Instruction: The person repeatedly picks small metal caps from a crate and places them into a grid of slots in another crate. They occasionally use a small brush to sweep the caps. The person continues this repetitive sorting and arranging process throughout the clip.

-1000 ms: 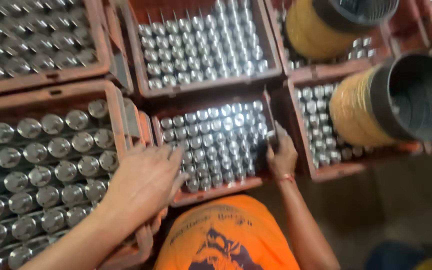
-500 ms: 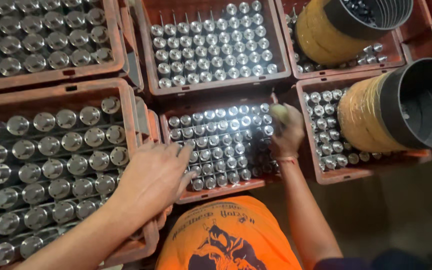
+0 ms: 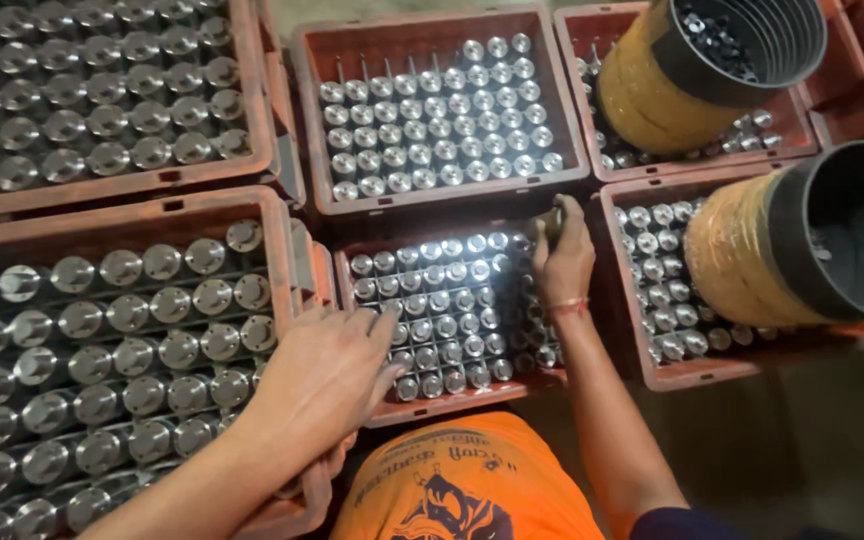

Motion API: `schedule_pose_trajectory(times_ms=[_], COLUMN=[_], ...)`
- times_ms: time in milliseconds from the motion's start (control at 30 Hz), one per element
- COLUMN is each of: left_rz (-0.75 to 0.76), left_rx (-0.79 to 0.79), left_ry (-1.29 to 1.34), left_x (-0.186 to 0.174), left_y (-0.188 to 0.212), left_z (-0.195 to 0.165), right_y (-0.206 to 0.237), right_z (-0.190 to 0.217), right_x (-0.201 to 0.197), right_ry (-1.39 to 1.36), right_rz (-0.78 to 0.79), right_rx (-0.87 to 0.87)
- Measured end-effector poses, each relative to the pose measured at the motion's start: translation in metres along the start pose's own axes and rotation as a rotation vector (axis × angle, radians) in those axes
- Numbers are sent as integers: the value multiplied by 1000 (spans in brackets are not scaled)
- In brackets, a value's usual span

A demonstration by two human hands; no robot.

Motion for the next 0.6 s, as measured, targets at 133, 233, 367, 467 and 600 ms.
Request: schedule_pose_trajectory(times_ms=[133,233,367,467,600], left_rz=[-51,-30,95,86,101], left_rx=[21,18,-40,-45,-35], left_ry=[12,-10,-7,12,-51], left_x=[-3,-1,10,8,11], left_y=[1,-1,-4,-7,-6], left_z=[-2,-3,-1,-2,-2], right_y=[27,37,19,-7,-20], right_z=[60,92,67,-5,-112], right_x=[-39,-87,-211,-287,-316], right_ry=[-176,-164,338,637,583], right_rz=[28,-6,-255,-350,-205], right_rx=[-72,-188,-313,-197,93])
Point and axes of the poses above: each hand's wrist, its own y-axis away from the middle knuckle, its own x-axis out of the palm, z = x × y, the point moved 10 cm from there along -y, towards the middle knuckle, and after that the axes turned 14 degrees about -x, right-handed, at the moved point
